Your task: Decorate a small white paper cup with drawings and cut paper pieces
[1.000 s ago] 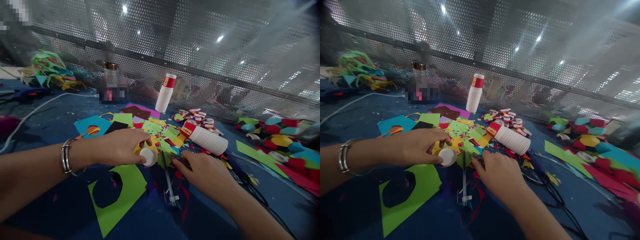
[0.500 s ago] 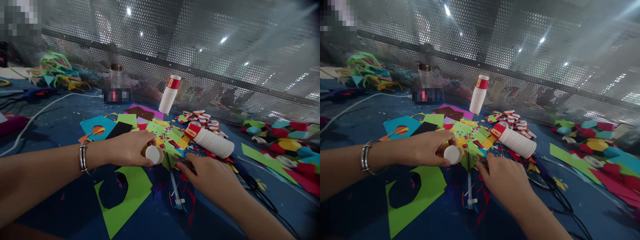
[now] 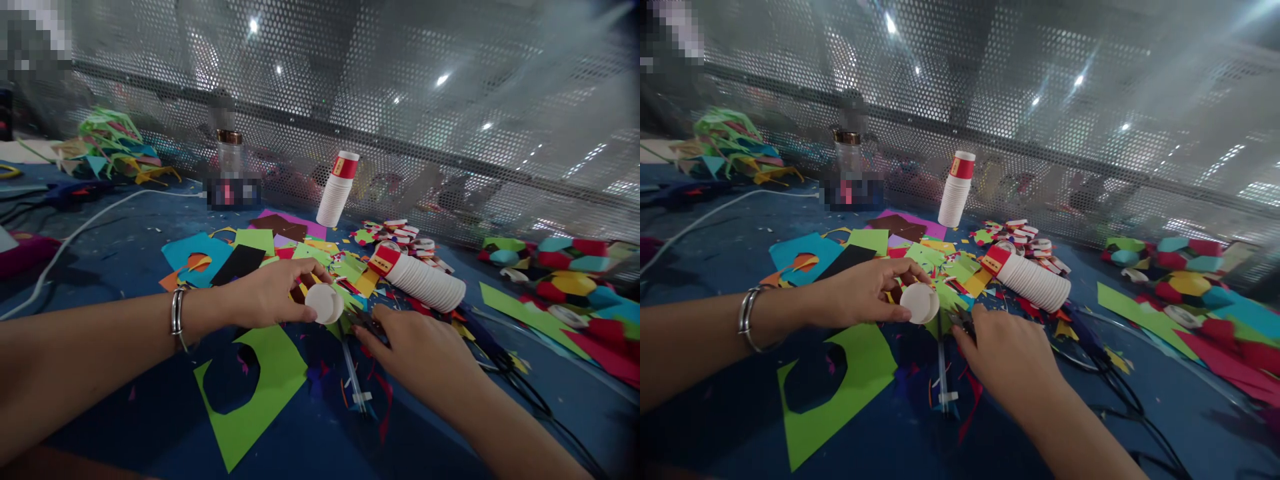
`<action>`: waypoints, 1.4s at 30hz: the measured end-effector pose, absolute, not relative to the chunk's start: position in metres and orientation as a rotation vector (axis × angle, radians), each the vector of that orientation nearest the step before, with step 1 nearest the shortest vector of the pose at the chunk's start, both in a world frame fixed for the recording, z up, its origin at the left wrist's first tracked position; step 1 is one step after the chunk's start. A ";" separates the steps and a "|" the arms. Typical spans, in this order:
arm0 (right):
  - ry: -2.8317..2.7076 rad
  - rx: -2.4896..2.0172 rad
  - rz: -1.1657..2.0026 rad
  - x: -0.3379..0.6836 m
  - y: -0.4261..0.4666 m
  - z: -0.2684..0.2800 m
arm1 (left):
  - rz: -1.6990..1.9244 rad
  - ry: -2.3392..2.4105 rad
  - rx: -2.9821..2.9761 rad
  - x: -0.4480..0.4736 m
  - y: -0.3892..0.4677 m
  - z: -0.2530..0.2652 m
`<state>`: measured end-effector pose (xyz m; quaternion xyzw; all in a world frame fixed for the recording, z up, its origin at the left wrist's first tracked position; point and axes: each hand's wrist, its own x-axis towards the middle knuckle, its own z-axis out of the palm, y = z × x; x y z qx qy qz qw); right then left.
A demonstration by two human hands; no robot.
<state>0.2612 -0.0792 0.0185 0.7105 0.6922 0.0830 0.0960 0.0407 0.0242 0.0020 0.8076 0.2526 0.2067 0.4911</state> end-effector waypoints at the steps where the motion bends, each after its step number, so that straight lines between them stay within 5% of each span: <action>1: 2.051 2.106 0.242 0.261 -0.079 0.019 | 0.487 0.606 1.912 0.042 0.024 0.002; 20: 2.131 2.154 0.345 0.261 -0.080 0.024 | 0.489 0.694 1.907 0.040 0.031 0.000; 42: 2.538 2.300 -0.298 0.266 -0.072 0.016 | 0.314 0.760 2.450 0.031 0.018 0.016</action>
